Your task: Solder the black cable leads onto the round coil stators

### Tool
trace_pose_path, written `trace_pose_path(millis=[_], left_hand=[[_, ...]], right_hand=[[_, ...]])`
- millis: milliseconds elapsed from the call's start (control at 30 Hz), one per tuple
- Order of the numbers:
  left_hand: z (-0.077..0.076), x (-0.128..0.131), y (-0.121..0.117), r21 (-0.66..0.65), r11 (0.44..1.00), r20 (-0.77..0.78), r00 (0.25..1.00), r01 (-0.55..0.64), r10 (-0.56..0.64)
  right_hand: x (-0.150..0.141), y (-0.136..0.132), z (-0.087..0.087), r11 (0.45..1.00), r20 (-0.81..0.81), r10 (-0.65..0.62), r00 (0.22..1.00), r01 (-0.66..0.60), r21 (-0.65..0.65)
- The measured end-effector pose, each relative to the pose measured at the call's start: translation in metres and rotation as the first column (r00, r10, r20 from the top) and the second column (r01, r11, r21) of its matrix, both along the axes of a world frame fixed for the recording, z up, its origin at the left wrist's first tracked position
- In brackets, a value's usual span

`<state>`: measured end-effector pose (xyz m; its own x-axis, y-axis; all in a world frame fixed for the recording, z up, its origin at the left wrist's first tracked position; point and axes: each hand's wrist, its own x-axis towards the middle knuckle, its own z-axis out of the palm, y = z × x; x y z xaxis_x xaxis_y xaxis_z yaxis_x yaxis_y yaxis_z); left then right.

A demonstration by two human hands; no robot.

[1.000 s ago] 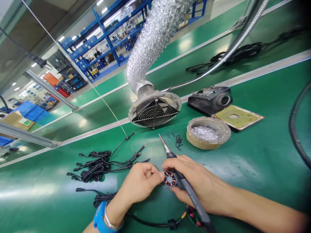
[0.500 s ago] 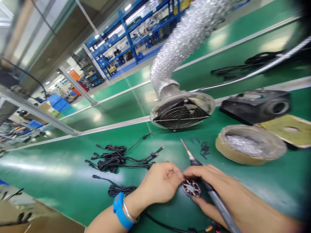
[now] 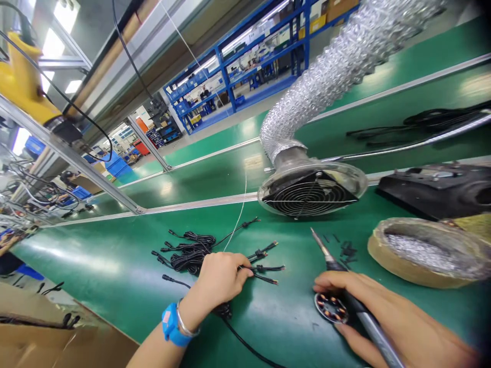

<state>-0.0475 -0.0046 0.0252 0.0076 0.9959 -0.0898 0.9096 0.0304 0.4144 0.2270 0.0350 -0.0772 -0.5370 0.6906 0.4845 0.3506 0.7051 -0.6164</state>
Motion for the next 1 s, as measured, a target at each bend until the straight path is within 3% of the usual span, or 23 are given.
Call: trace_pose_path(millis=[133,233,300,367,467,500,533,600,633,733,833,900,1000], left_hand=[[-0.012,-0.004,0.002,0.088,0.993,0.128,0.990,-0.073,0.061],[0.005,-0.028,-0.003,0.204,0.961,0.279,0.952,-0.189,0.128],[0.026,-0.051,-0.011,0.331,0.892,0.379,0.909,-0.309,0.174],[0.048,-0.066,-0.024,0.459,0.782,0.463,0.865,-0.421,0.194],[0.063,-0.060,-0.046,0.584,0.622,0.554,0.817,-0.521,0.163],[0.060,-0.050,-0.052,0.586,0.635,0.538,0.827,-0.504,0.160],[0.054,-0.037,-0.056,0.559,0.702,0.478,0.863,-0.441,0.162],[0.033,-0.007,-0.058,0.373,0.903,0.317,0.944,-0.212,0.090],[0.021,0.007,-0.056,0.273,0.958,0.240,0.971,-0.085,0.017],[-0.010,0.035,-0.049,0.174,0.974,0.063,0.985,0.147,-0.160],[-0.026,0.040,-0.042,0.210,0.959,-0.042,0.982,0.191,-0.186],[-0.025,0.039,-0.037,0.195,0.955,-0.061,0.975,0.222,-0.214],[-0.010,0.041,-0.026,0.178,0.952,0.020,0.966,0.251,-0.258]], right_hand=[[-0.001,-0.003,0.005,0.999,0.080,0.037,0.996,-0.036,-0.014],[0.000,-0.001,0.004,0.998,0.080,0.055,0.995,-0.055,0.008],[0.002,0.002,0.001,0.997,0.062,0.074,0.995,-0.076,0.033],[0.004,0.005,-0.004,0.996,0.047,0.079,0.996,-0.082,0.046],[0.008,0.007,-0.005,0.999,0.043,0.043,0.998,-0.044,0.030],[0.009,0.007,-0.002,0.999,0.045,0.038,0.998,-0.040,0.035],[0.011,0.007,0.003,0.998,0.044,0.038,0.998,-0.040,0.048],[0.013,0.003,0.019,0.997,0.019,0.046,0.999,-0.047,0.057],[0.012,0.000,0.029,0.998,-0.012,0.050,0.999,-0.050,0.038],[0.003,-0.010,0.054,0.985,-0.225,0.010,0.974,-0.049,-0.168],[-0.009,-0.016,0.063,0.970,-0.361,-0.033,0.932,-0.056,-0.234],[-0.014,-0.018,0.063,0.973,-0.369,-0.043,0.928,-0.045,-0.226],[-0.016,-0.019,0.060,0.980,-0.370,-0.008,0.929,-0.066,-0.187]])
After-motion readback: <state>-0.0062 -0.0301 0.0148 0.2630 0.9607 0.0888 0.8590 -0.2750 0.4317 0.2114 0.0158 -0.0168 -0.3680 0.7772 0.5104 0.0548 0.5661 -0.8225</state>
